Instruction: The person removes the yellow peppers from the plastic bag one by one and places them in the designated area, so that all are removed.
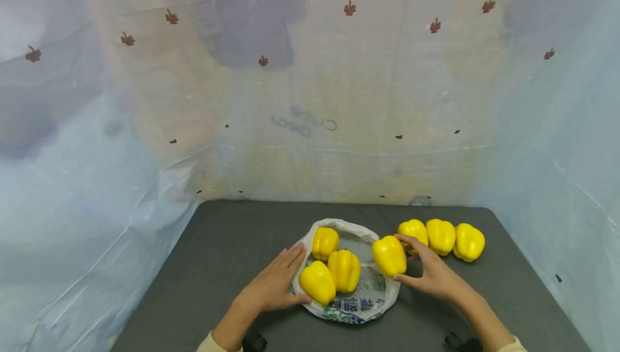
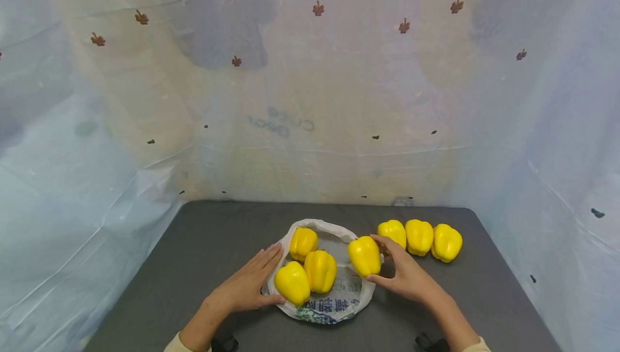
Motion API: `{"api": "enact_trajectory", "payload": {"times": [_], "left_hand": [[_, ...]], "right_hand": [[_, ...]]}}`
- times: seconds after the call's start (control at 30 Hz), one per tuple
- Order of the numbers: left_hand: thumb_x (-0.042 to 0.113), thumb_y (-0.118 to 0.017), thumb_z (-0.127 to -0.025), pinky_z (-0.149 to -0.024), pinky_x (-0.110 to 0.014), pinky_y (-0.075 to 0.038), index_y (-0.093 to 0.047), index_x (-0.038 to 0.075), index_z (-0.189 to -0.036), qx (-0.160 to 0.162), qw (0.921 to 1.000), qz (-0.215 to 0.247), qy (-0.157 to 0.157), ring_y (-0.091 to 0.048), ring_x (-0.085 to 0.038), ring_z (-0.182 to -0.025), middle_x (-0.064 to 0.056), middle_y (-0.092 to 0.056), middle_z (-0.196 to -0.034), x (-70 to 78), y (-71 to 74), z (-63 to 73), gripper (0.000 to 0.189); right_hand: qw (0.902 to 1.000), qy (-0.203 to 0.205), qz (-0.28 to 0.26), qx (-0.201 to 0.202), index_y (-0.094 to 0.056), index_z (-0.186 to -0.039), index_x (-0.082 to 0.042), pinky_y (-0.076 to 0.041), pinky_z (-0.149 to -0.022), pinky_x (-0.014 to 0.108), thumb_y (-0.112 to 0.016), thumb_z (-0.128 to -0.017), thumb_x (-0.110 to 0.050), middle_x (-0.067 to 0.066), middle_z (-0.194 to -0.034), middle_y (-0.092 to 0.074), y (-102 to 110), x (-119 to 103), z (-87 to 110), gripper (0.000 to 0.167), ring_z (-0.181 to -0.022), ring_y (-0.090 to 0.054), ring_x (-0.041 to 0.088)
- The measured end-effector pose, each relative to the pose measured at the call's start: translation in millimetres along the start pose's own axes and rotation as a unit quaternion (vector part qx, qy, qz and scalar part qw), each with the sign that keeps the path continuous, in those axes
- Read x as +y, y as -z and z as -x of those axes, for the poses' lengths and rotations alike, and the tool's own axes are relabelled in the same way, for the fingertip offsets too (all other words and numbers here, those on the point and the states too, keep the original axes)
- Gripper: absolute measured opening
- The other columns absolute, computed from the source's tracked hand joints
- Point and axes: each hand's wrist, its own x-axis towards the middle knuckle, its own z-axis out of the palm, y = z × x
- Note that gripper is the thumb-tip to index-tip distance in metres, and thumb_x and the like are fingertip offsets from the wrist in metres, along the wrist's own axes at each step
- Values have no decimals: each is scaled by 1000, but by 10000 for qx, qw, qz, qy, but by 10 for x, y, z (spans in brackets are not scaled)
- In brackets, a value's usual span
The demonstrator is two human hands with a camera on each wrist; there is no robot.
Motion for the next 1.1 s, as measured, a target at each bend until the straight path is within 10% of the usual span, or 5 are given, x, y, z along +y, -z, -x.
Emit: {"api": "enact_trajectory", "payload": {"times": [1.1], "left_hand": [[70, -72, -93, -134, -52, -18, -20, 5, -172, 40, 10000, -40, -38, -18, -25, -166, -11, -16, -180, -40, -43, -11, 115]], "right_hand": [[9942, -1008, 167, 343, -45, -157, -9, -63, -82, 42, -95, -83, -36, 15, -142, -59, 203, 170, 451, 93, -101, -67, 25]]}}
